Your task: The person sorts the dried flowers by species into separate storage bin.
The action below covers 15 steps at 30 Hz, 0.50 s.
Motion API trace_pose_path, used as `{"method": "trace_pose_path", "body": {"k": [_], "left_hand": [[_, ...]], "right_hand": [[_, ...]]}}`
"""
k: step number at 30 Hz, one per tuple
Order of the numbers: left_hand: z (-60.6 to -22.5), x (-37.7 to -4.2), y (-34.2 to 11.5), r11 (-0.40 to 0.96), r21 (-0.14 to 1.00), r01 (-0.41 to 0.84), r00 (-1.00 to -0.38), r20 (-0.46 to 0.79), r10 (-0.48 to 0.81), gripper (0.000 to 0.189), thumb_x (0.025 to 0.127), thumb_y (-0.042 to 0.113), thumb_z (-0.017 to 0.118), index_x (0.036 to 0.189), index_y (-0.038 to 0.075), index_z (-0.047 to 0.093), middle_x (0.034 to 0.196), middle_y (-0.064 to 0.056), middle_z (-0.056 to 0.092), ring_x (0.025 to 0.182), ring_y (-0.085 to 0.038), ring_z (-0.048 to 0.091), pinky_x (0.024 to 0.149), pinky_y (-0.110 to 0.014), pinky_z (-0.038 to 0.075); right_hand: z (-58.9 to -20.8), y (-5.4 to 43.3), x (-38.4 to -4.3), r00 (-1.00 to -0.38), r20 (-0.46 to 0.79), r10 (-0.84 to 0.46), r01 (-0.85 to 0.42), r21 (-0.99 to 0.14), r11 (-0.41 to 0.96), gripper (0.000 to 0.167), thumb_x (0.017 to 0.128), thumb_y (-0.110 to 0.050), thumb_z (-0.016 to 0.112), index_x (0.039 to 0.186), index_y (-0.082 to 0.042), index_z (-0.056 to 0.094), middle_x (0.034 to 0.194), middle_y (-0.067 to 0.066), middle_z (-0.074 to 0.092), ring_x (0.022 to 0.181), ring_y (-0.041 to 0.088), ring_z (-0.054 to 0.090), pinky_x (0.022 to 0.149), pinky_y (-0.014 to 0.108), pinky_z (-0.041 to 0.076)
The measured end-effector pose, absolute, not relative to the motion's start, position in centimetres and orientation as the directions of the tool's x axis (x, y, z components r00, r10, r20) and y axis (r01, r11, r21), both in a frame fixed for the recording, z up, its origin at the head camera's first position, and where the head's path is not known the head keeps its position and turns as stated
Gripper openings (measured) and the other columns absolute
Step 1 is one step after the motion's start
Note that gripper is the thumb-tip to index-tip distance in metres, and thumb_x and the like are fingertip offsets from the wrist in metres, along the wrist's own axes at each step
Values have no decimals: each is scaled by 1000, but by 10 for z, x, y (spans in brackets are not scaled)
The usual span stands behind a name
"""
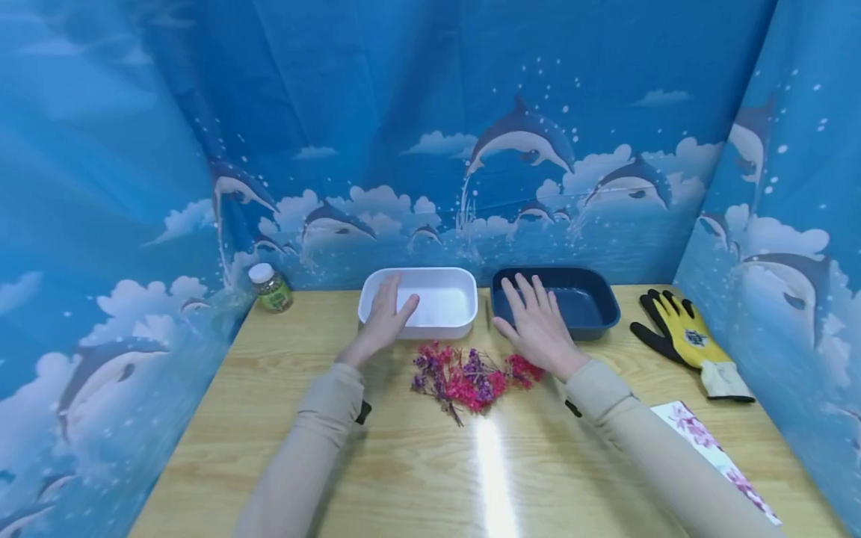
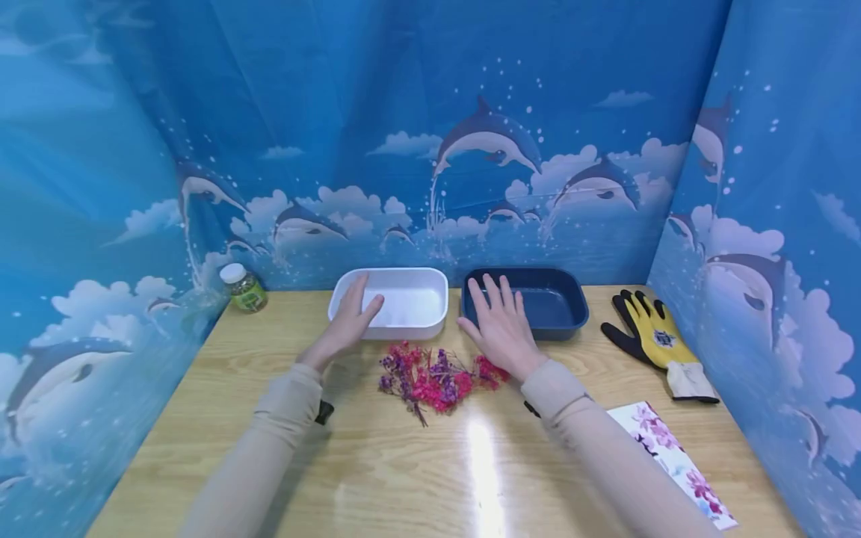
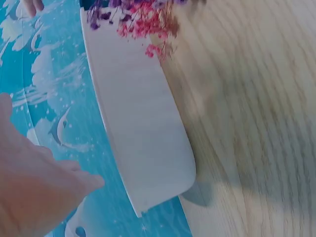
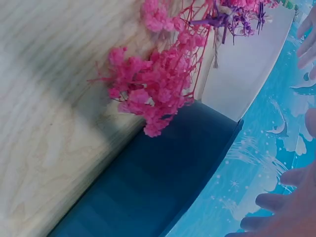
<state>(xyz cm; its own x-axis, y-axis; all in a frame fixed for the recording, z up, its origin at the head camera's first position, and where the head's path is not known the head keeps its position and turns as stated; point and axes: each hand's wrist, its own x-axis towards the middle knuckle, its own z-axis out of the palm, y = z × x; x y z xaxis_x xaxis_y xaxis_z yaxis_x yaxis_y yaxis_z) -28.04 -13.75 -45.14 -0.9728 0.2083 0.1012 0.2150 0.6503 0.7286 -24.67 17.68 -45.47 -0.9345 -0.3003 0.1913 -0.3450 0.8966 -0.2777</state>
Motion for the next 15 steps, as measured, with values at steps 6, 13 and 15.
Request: {"method": "trace_pose_path", "body": {"k": [6,13,15], "left_hand": [[-445,-284,-151,534,835,135,-990,90,108,76,111,43,47,168,4,15,175,-23,17,160,-46,23,135,-60,22],[-441,-289,-170,358,933,44,-999,48,-2,71,112,41,47,167,7,18,173,-23,24,157,-43,32,131,-57,33],[-441,-291,-175,330,944,16,-999,27,-28,72,111,42,47,167,7,20,173,-22,25,158,-42,32,132,-54,32]], "right_hand": [[-453,179,-239,-920,206,-334,-381,-260,887,78,109,-49,53,170,-16,17,175,22,17,163,49,10,130,75,18],[-454,182,-232,-907,221,-359,-407,-238,882,79,108,-47,56,169,-14,20,175,22,19,163,49,11,130,74,18],[-455,183,-229,-902,231,-364,-414,-229,881,79,107,-46,58,169,-14,21,174,22,21,162,49,12,130,74,19]]}}
